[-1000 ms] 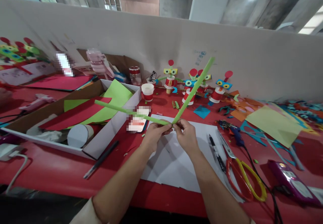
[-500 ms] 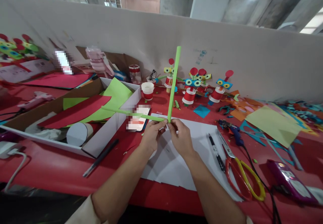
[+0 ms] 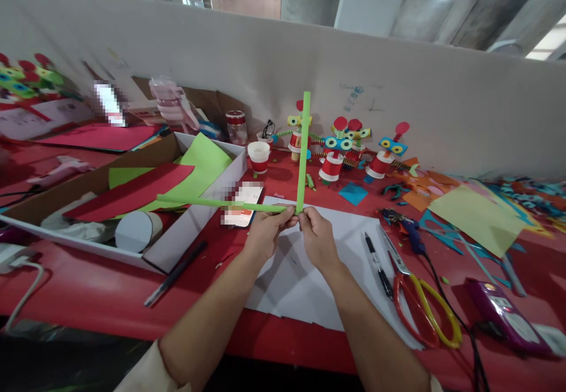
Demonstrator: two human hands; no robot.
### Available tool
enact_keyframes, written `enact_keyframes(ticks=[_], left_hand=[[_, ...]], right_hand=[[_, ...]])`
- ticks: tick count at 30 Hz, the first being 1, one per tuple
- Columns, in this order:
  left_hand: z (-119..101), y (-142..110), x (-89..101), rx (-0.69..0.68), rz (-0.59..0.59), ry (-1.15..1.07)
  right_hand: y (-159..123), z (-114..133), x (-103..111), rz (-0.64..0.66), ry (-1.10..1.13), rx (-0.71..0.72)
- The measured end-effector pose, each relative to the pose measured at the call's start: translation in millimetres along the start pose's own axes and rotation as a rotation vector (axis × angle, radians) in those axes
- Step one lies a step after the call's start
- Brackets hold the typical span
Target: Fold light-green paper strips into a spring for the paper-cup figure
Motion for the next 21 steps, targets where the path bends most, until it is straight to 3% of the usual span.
enact_keyframes(ticks=[5,10,21], left_hand=[[-0.2,2.1,0.8,0.072,0.044,-0.096],[-1.3,0.0,-0.5,0.045,0.111,-0.069],[-1.9,-0.5,0.9,0.058,0.048,-0.058]], right_hand=[[-0.5,-0.6,-1.0,0.03,0.117,-0.014],[-1.1,2.1,2.1,-0.025,-0.042,0.059],[-4.9,5.1,1.4,-0.195,0.094,0.16]])
Point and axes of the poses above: each hand's wrist, its own y-axis towards the middle knuckle, its own x-axis out of the back of the hand, z = x × y, the point moved 4 cm from there along y, towards the middle knuckle, and after that the axes turned 10 degrees about z, right-handed, at the moved point
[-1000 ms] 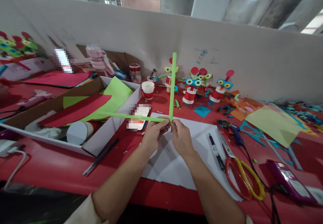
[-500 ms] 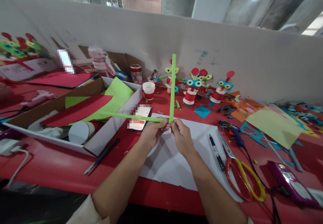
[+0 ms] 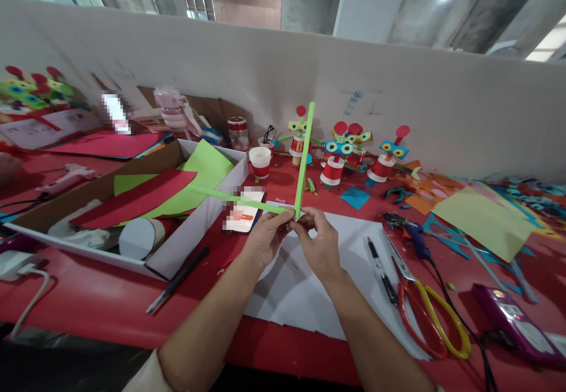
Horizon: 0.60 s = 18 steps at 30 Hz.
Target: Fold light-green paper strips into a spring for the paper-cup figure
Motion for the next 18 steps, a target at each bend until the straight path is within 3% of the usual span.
enact_keyframes(ticks=[9,18], left_hand=[[1,-1,-1.0,-0.044,0.02,0.085],[-8,-2,1.7,-0.051,0.028,0.183]], right_hand=[[-3,-2,4,-0.062,-0.032,0.068],[-4,-4,1,-0.082,-0.001,0.013]])
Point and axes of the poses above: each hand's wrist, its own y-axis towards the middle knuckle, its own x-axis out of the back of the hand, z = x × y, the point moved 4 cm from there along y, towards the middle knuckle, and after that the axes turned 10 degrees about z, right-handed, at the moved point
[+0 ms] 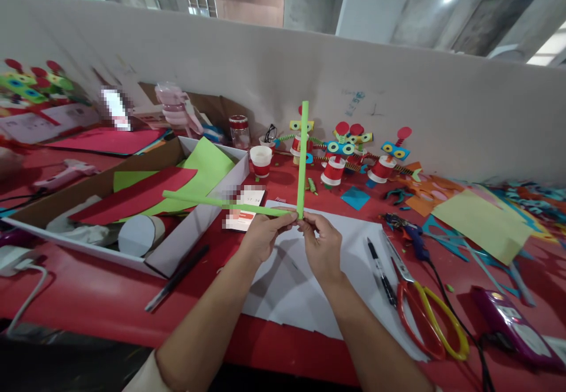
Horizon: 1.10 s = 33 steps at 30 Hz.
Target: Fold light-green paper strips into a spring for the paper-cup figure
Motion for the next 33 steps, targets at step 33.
enact_keyframes(ticks=[33], left_hand=[[-10,-4,-2.8,-0.175,-0.056,0.129]], right_hand=[[10,-3,-2,0.15,0.418,-0.216]])
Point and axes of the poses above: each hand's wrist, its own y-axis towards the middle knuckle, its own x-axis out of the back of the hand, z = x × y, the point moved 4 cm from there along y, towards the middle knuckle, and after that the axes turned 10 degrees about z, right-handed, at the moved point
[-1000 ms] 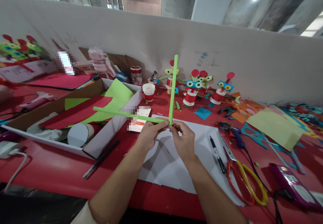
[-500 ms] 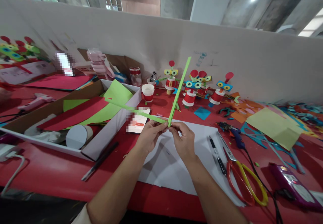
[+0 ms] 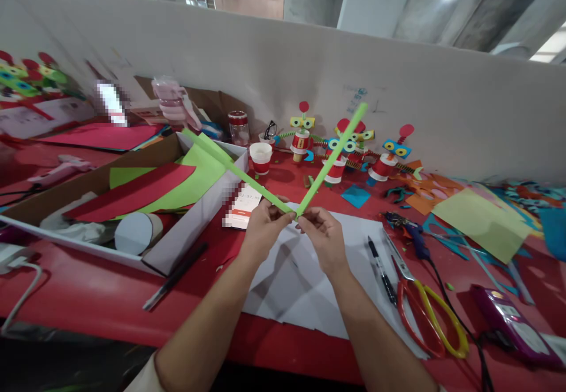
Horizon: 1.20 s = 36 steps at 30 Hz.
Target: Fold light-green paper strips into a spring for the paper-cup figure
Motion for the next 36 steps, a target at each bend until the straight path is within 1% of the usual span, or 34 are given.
enact_keyframes(ticks=[3,7,12,14,16,18,20,22,25,28,33,36], left_hand=[[-2,4,5.5,-0.001,0.042,0.133],[-2,8,12.6,-0.015,0.099,0.327],[-5,8,13.4,-0.006,0.138,0.399],[-6,8,11.5,-0.014,0.141,0.363],[-6,7,8.3,0.001,0.157,0.253],[-3,5,3.9,0.042,0.18,0.136],[0,2,-1.6,0.088,0.215,0.09],[4,0,-6.6,0.11,0.235,0.087],[7,-2,-10.2,0.107,0.194,0.063],[7,-3,-11.2,0.091,0.16,0.035],[4,-2,-10.3,0.057,0.178,0.012],[4,-1,-8.0,0.065,0.16,0.009]], right_hand=[[2,-4,0,0.013,0.032,-0.097],[0,-9,-1,0.036,-0.018,-0.182],[-2,-15,-1,0.047,-0.07,-0.231],[-2,-15,0,0.007,-0.012,-0.241],[-1,-13,2,-0.087,0.1,-0.235],[-1,-11,4,-0.175,0.226,-0.215],[0,-10,4,-0.211,0.336,-0.207],[0,-10,2,-0.224,0.419,-0.211],[-1,-9,0,-0.248,0.487,-0.204],[-3,-8,-3,-0.251,0.512,-0.198],[-4,-7,-6,-0.235,0.557,-0.199],[-4,-8,-6,-0.254,0.559,-0.208]])
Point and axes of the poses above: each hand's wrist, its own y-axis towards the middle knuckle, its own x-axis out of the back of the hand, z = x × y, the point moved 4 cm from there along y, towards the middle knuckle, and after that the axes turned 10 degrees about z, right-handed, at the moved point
